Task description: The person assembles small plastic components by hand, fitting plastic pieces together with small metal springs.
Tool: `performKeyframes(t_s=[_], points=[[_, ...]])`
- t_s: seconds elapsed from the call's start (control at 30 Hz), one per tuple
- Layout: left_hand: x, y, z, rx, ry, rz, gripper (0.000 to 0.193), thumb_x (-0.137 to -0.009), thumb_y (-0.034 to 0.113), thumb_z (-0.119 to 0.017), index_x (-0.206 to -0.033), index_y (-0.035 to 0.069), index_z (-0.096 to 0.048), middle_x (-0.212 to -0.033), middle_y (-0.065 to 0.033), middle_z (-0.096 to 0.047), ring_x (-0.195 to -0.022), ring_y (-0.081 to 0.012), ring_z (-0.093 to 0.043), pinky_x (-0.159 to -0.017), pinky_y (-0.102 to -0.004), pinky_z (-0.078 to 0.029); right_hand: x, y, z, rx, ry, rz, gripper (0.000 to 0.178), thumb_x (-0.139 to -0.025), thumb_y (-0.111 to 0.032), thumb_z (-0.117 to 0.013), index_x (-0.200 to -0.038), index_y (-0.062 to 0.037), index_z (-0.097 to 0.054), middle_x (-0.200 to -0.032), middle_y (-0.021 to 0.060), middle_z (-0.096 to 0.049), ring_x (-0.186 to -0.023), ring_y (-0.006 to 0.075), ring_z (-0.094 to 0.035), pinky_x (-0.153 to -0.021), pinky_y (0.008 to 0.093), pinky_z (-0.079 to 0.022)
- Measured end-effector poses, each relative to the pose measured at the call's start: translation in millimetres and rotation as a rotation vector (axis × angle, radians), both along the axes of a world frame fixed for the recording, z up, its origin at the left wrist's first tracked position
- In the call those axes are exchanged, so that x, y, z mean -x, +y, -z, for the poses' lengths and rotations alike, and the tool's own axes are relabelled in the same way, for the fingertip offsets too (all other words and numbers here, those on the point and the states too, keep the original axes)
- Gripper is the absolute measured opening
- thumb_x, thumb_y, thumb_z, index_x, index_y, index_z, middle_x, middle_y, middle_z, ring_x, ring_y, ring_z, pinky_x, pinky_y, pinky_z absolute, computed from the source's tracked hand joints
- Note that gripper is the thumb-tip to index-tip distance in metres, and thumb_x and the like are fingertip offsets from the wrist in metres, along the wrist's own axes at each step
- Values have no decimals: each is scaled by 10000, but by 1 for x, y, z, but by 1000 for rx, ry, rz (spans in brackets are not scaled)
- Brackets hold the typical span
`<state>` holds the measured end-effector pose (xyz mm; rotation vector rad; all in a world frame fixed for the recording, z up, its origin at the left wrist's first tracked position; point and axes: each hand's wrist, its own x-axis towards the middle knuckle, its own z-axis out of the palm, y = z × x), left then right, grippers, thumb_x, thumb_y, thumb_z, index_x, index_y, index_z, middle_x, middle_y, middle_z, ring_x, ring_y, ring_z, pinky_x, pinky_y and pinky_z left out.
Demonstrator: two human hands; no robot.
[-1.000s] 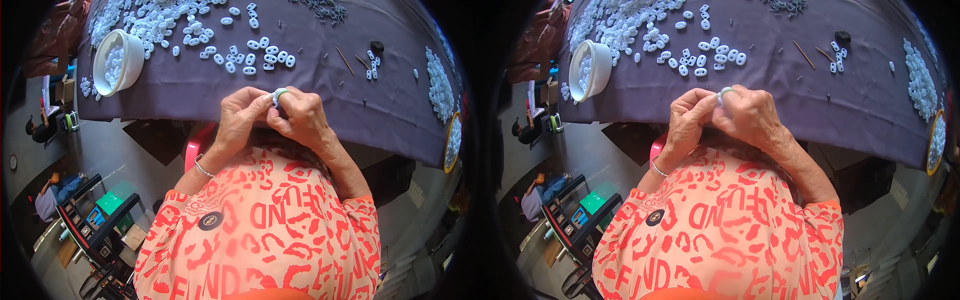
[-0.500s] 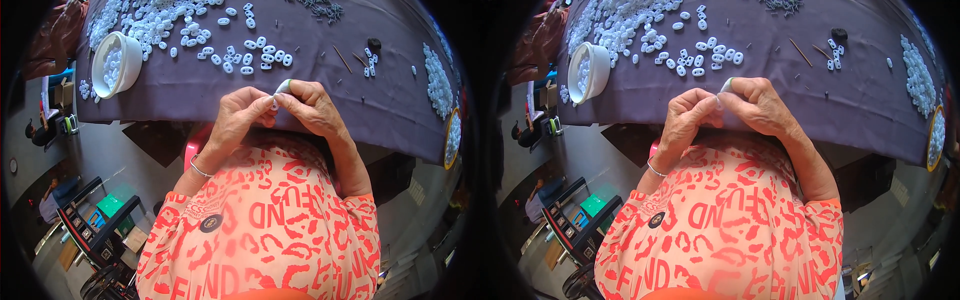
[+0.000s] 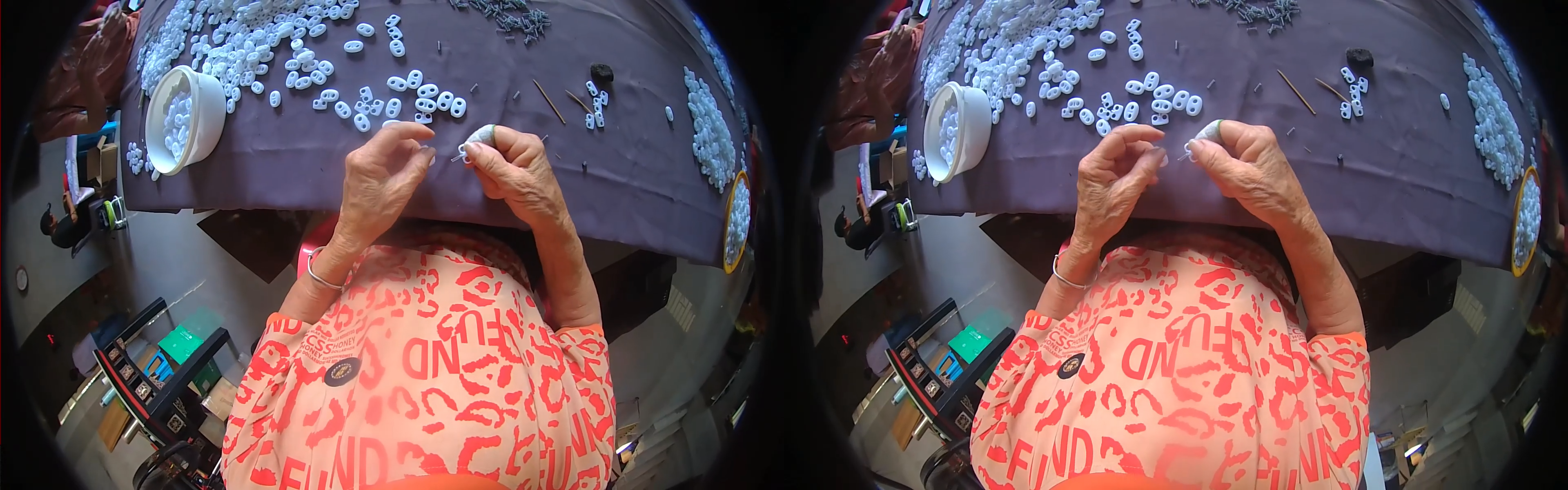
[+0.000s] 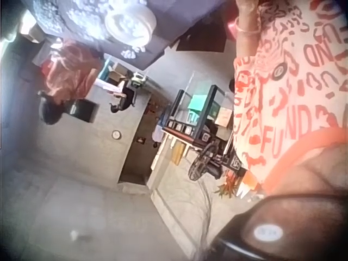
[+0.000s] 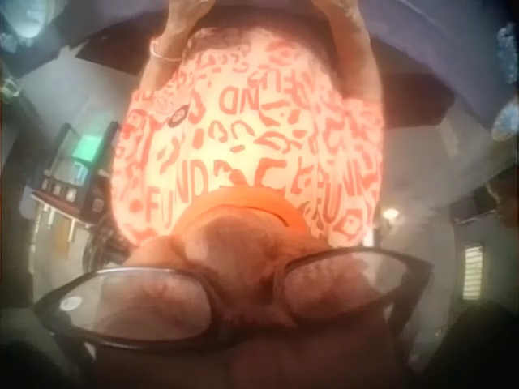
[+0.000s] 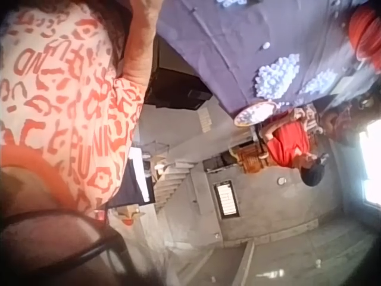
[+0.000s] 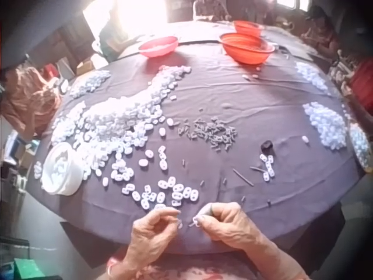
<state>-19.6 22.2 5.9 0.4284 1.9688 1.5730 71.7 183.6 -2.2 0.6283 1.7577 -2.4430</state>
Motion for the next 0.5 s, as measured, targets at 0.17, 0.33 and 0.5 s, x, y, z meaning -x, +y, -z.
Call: performKeyframes(t_s=[0.17,0.33,0.5], points=[[-1,0,5,-2,440,8,89,-771,50,-643,-842,0,-624,-769,-72,-570,-709,-155,-565,-631,-271,-443,-1,-2,-2,79,-9,4,148,-877,-147,-565,-840,-4,-567,-602,-65,-427,-474,3,-305,-403,178,-200],[2,1,-4,-38,105,180,82,-841,50,-592,-870,-16,-631,-767,-8,-545,-705,-71,-498,-600,-194,-402,-1,-3,-5,83,10,-16,121,-874,-123,-559,-852,-5,-574,-613,-59,-442,-493,2,-322,-424,171,-222],[-1,5,-11,-17,425,191,78,-837,46,-595,-828,-30,-614,-741,11,-539,-657,-65,-460,-571,-205,-373,1,-8,0,-386,192,-11,96,-870,-116,-563,-855,-27,-597,-630,-56,-478,-523,-1,-363,-450,160,-266]])
